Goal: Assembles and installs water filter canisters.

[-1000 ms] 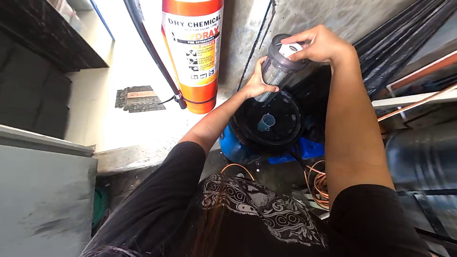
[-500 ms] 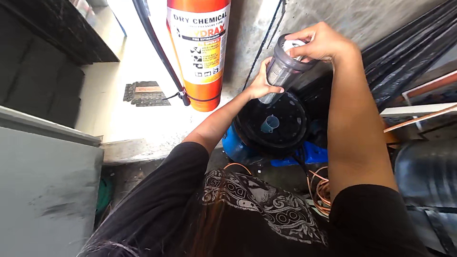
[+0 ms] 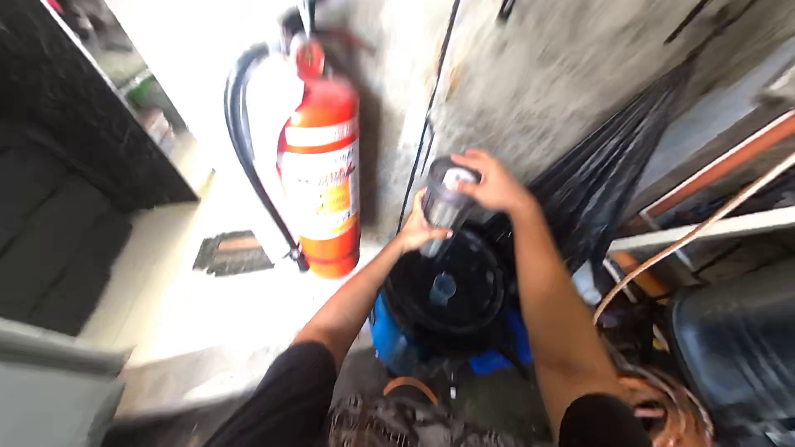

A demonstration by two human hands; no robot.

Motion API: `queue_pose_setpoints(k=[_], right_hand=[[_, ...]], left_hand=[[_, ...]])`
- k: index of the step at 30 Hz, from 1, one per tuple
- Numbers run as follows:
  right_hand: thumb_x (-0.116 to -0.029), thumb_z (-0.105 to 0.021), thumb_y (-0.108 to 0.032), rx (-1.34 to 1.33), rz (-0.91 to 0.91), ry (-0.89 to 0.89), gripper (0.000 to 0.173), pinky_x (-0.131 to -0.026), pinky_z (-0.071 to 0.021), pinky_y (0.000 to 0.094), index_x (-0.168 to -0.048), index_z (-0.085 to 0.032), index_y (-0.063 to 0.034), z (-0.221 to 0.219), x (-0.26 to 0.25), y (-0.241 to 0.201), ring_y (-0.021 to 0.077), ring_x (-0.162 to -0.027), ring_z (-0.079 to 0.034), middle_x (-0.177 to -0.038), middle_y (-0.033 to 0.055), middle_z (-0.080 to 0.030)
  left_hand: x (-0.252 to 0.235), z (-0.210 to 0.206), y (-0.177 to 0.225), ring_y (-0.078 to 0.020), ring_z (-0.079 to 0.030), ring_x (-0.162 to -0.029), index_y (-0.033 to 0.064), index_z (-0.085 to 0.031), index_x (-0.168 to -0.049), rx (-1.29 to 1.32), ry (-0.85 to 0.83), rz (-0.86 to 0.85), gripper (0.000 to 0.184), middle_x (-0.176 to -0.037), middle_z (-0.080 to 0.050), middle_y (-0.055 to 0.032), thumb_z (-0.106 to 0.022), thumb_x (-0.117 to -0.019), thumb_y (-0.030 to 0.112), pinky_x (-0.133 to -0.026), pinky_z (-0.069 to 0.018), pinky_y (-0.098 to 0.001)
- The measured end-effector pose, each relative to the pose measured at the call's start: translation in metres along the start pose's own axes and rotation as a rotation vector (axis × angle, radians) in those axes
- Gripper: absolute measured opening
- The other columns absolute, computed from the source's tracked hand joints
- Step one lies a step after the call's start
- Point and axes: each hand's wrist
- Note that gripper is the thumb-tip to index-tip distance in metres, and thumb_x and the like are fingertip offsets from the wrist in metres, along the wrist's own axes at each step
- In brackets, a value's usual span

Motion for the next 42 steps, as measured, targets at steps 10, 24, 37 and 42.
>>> queue_pose_setpoints(k=[10,24,37,42], right_hand=[[-0.1062,-0.04,-0.051,-1.045,-0.289,0.748,0.067,-0.093,-0.054,0.0542,-0.164,-0.027,-0.0193,-0.018,0.072,0.092,0.0347,-0.126,-0.058,-0.15,0.0191,-0.05],[-0.0737,-0.086,-0.032,-1.467,0.485,1.029,0.107,-0.093,-0.0567,0.06,-0.157,-0.02,-0.0276,0.093,0.03,0.046,0.0311,-0.121,-0.062,-0.143,0.0117,-0.053],[-0.0961,-0.068,-0.035,-1.503,0.613,0.84,0.077,-0.095,-0.0546,0.0668,-0.156,-0.02,-0.0297,0.125,0.013,0.052,0.0376,-0.126,-0.06,-0.145,0.0121,-0.051],[-0.0928,-0.072,-0.043,-1.496,0.584,0.806,0.083,-0.092,-0.0563,0.0648,-0.155,-0.019,-0.0285,0.129,0.013,0.055,0.0369,-0.123,-0.061,-0.144,0.012,-0.052]], left_hand=[[-0.075,-0.054,0.149,-0.0241,-0.061,-0.125,0.0067,-0.013,-0.157,0.144,0.126,-0.092,0.126,-0.143,-0.051,-0.0237,-0.097,-0.0634,0.021,-0.103,-0.0554,-0.0404],[-0.167,-0.169,0.366,-0.0307,-0.073,-0.093,0.0126,-0.022,-0.154,0.198,-0.025,-0.196,0.112,-0.116,-0.066,-0.0233,-0.094,-0.069,0.017,-0.079,-0.0641,-0.0484],[-0.195,-0.185,0.394,-0.0313,-0.072,-0.097,0.014,-0.026,-0.153,-0.064,0.097,-0.319,0.115,-0.114,-0.068,-0.0217,-0.097,-0.0641,0.027,-0.083,-0.0624,-0.0516],[-0.194,-0.189,0.397,-0.0332,-0.071,-0.099,0.016,-0.026,-0.153,-0.148,0.152,-0.3,0.117,-0.116,-0.066,-0.0227,-0.097,-0.0626,0.035,-0.084,-0.0607,-0.0532]])
Point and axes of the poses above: each hand's wrist, its own x-axis away from the middle knuckle, its own z-axis out of the back of the hand, y = z × x
